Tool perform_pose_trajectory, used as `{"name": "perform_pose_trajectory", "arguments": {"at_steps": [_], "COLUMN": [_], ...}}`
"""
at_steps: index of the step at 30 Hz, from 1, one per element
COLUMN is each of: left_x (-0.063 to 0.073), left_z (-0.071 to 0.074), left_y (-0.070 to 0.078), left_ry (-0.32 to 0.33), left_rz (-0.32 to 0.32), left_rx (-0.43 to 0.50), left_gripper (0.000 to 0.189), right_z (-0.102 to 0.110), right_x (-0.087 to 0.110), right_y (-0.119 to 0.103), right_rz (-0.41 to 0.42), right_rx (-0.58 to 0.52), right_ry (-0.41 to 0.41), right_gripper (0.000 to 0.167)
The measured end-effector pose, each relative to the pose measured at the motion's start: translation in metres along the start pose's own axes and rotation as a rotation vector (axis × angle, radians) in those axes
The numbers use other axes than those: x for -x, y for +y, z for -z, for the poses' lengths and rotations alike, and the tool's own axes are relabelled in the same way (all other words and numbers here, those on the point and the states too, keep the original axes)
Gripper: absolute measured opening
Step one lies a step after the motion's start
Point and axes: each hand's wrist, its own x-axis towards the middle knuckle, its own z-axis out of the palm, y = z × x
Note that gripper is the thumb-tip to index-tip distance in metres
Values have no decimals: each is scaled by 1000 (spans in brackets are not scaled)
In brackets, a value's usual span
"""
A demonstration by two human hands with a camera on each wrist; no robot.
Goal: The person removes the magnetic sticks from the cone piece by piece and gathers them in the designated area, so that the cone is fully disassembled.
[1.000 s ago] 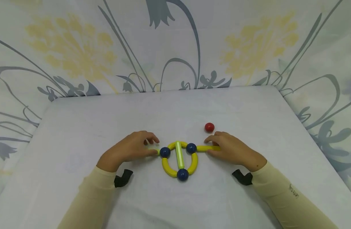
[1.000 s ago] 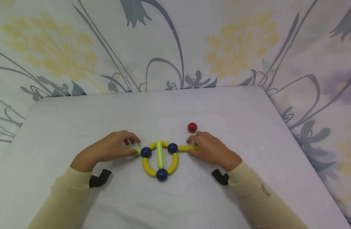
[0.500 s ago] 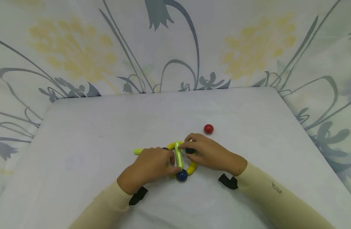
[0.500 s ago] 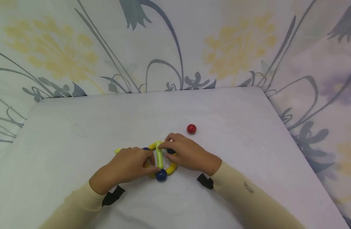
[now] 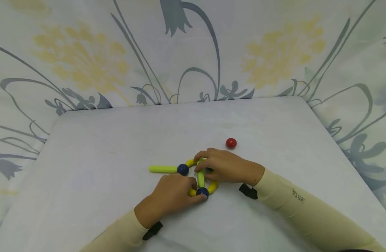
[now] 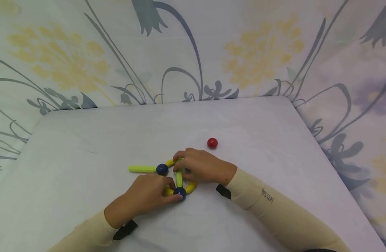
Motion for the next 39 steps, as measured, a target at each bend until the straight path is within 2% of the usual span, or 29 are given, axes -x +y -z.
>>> {"name": "perform_pose_trajectory", "arguments": {"at_steps": [4, 9, 18, 23, 26, 29, 33, 36, 39], "left_x": [0, 0, -3, -3, -2, -2, -4, -5, -4], "left_z": [-2, -3, 0, 1, 0, 0, 0, 0, 0], "left_y": [3, 2, 0, -2, -4, -4, -5, -5, -6], "left_ry": [-10, -30, -45, -37, -28, -40, -70, -78, -84], "left_rz": [41, 63, 43, 33, 32, 37, 43, 47, 56], "left_rx": [31, 68, 105, 116, 109, 118, 141, 149, 155], "left_gripper": [37, 35, 32, 33, 34, 34, 35, 35, 36], "right_z": [1, 7, 21, 25, 34, 48, 67, 74, 70], "right_x": [-2, -6, -7, -8, -9, -5, 13, 29, 41], "right_y": [4, 7, 7, 7, 10, 16, 28, 39, 52], "right_rz": [43, 72, 141, 176, 188, 125, -101, -276, -402], "right_rx": [65, 136, 161, 245, 305, 309, 211, 94, -17], "right_ry": [-7, -63, -113, -102, -37, 92, 322, 506, 607], "right_gripper": [27, 28, 25, 22, 16, 17, 22, 21, 20]}}
